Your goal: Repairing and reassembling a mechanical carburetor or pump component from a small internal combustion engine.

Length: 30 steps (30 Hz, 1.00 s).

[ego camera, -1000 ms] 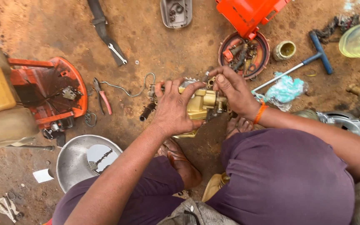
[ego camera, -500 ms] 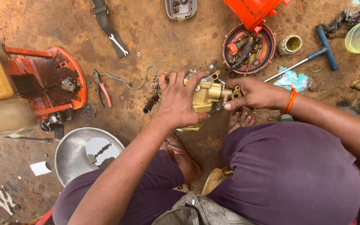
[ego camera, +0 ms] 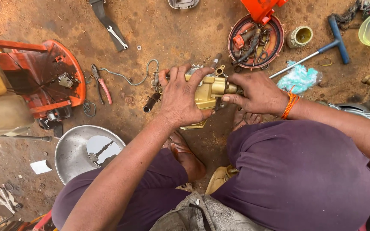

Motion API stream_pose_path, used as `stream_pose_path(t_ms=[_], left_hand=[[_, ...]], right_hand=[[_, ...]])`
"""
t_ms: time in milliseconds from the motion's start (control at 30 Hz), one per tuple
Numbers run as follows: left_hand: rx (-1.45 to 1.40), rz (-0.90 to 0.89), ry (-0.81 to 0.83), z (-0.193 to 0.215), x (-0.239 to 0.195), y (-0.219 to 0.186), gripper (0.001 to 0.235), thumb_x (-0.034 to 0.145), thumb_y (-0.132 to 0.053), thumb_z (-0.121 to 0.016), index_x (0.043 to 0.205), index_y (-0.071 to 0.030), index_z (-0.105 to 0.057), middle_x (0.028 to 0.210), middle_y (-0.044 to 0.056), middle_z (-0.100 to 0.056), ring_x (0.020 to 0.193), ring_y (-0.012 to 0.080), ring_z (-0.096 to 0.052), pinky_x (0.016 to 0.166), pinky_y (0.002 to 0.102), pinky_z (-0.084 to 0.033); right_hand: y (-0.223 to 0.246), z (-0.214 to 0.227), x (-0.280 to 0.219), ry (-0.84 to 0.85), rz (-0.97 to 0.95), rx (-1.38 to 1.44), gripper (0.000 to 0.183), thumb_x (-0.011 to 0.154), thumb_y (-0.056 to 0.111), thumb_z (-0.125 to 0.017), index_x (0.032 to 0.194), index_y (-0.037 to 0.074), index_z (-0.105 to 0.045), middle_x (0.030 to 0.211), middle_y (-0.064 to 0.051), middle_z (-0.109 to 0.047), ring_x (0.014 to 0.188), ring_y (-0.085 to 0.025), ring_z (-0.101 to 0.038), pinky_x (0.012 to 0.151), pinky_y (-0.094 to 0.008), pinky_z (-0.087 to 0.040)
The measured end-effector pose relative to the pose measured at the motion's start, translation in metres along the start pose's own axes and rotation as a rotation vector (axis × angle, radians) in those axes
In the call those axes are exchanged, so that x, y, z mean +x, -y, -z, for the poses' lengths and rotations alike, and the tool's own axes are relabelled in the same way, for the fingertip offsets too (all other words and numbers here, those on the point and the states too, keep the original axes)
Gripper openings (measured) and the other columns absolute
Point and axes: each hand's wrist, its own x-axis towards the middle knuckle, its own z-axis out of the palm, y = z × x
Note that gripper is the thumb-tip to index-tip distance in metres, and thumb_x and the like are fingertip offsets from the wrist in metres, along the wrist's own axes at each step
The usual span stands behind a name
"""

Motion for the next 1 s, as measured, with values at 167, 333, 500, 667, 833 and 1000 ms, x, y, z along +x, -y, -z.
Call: stream_pose_path(t_ms=[167,333,500,667,833,1000], left_hand=[[0.008,0.023,-0.008,0.001,0.003,0.003,0.102,0.046,-0.049,-0.093,0.138,-0.035,-0.052,0.134,0.02,-0.048,0.131,0.0367,-0.042,0.112,0.059,-0.015],[-0.001,0.004,-0.019,-0.004,-0.001,0.003,0.1,0.047,-0.051,-0.093,0.137,-0.034,-0.052,0.135,0.02,-0.049,0.131,0.0359,-0.043,0.112,0.058,-0.016],[-0.001,0.006,-0.033,-0.005,-0.001,0.004,0.099,0.048,-0.052,-0.093,0.137,-0.035,-0.053,0.133,0.019,-0.05,0.13,0.0355,-0.043,0.111,0.059,-0.017],[-0.016,-0.005,-0.058,-0.006,-0.005,0.005,0.1,0.047,-0.05,-0.093,0.137,-0.033,-0.052,0.133,0.018,-0.05,0.131,0.036,-0.044,0.111,0.059,-0.018],[-0.019,0.013,-0.051,-0.008,-0.004,0.006,0.101,0.044,-0.047,-0.093,0.135,-0.032,-0.052,0.132,0.018,-0.049,0.13,0.0363,-0.044,0.111,0.059,-0.017],[-0.048,0.022,-0.123,-0.012,-0.012,0.008,0.101,0.047,-0.048,-0.093,0.137,-0.029,-0.05,0.135,0.016,-0.049,0.132,0.0356,-0.044,0.113,0.057,-0.019]], right_hand=[[0.008,0.012,0.019,0.168,-0.435,0.289,0.046,0.099,0.047,-0.058,0.102,0.004,-0.073,0.066,-0.013,-0.062,0.059,-0.029,-0.064,0.058,-0.042,-0.051],[-0.045,-0.031,0.014,0.168,-0.463,0.908,0.057,0.101,0.047,-0.065,0.097,-0.009,-0.076,0.072,-0.002,-0.066,0.065,-0.009,-0.056,0.056,-0.032,-0.047],[0.0,0.003,0.014,0.214,-0.672,0.62,0.049,0.1,0.043,-0.068,0.116,-0.003,-0.076,0.076,-0.017,-0.065,0.058,-0.029,-0.057,0.052,-0.042,-0.046],[-0.013,-0.017,0.009,-0.037,-0.287,0.389,0.046,0.096,0.041,-0.069,0.108,-0.002,-0.074,0.086,-0.012,-0.072,0.079,-0.017,-0.07,0.068,-0.034,-0.055],[-0.009,-0.016,0.006,-0.086,-0.271,0.441,0.038,0.095,0.034,-0.072,0.112,0.0,-0.073,0.089,-0.011,-0.075,0.082,-0.017,-0.07,0.073,-0.034,-0.056],[0.011,0.005,0.016,0.06,-0.457,0.812,0.058,0.072,0.013,-0.087,0.124,0.003,-0.062,0.103,-0.009,-0.074,0.092,-0.017,-0.069,0.078,-0.03,-0.059]])
